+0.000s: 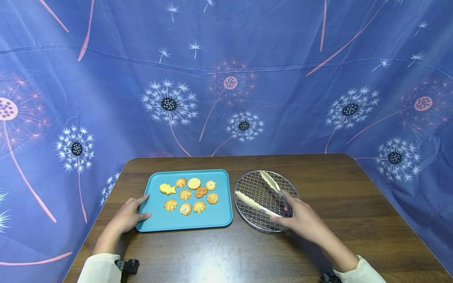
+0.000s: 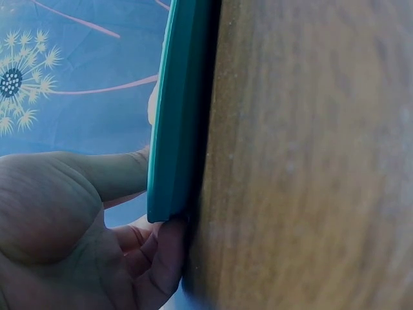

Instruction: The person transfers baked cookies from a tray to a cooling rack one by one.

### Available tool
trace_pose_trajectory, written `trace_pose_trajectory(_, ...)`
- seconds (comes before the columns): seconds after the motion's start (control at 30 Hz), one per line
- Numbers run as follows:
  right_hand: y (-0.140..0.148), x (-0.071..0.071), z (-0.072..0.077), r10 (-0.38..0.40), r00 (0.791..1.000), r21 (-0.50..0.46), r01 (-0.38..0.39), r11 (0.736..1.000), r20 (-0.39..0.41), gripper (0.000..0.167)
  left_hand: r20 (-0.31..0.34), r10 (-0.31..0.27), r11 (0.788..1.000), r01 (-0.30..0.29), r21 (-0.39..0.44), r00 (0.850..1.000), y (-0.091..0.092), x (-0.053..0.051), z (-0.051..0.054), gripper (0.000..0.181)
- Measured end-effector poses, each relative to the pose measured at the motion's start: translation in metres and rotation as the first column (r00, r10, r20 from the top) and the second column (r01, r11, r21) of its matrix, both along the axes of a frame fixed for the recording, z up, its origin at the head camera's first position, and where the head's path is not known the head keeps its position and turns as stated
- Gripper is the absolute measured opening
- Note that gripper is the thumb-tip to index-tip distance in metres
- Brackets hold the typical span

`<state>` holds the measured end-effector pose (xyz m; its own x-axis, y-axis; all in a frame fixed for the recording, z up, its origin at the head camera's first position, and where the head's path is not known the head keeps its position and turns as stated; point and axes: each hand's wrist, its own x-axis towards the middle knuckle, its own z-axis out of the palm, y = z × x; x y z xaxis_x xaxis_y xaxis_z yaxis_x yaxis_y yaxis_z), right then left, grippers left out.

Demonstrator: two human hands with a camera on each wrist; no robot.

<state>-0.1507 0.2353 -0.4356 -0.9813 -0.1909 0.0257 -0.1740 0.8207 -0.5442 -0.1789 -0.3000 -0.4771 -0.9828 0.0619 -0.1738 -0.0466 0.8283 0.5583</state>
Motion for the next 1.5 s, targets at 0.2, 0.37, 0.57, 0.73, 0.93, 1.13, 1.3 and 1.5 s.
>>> trace_pose_trajectory(0.2,-0.006,0.000,-0.002,0.016,1.000,-0.004,-0.016,1.000,-0.009,0.102,0.008,0.003,1.000,-0.003,0.002,1.000,0.000,0.000,-0.001,0.077)
trace_pose_trajectory(0.37,-0.011,0.000,-0.002,0.040,0.999,0.006,-0.039,0.999,-0.020,0.104,0.013,0.005,1.000,-0.005,0.002,1.000,-0.001,-0.001,-0.001,0.077)
trace_pose_trajectory(0.57,-0.017,0.000,-0.004,0.044,0.999,0.016,-0.044,0.999,-0.012,0.104,0.010,0.001,1.000,-0.001,0.001,1.000,-0.001,-0.002,-0.002,0.077)
trace_pose_trajectory(0.73,-0.022,-0.001,-0.006,0.057,0.998,0.030,-0.056,0.998,-0.023,0.106,0.015,0.006,1.000,-0.006,-0.005,1.000,-0.002,-0.001,-0.004,0.077)
trace_pose_trajectory(0.93,-0.027,-0.002,-0.007,0.086,0.996,0.011,-0.086,0.996,-0.021,0.105,0.012,0.005,1.000,-0.005,-0.005,1.000,-0.002,-0.002,-0.005,0.077)
trace_pose_trajectory(1.13,-0.032,-0.002,-0.007,0.089,0.996,0.007,-0.089,0.996,0.002,0.107,0.015,0.007,1.000,-0.007,-0.002,1.000,-0.002,-0.003,-0.005,0.077)
trace_pose_trajectory(1.3,-0.037,-0.002,-0.009,0.092,0.996,0.019,-0.092,0.996,0.005,0.107,0.016,0.009,1.000,-0.009,0.001,1.000,-0.002,-0.002,-0.004,0.078)
trace_pose_trajectory(1.5,-0.043,-0.003,-0.011,0.099,0.995,0.014,-0.099,0.995,0.005,0.106,0.013,0.009,1.000,-0.009,0.000,1.000,-0.002,-0.002,-0.003,0.077)
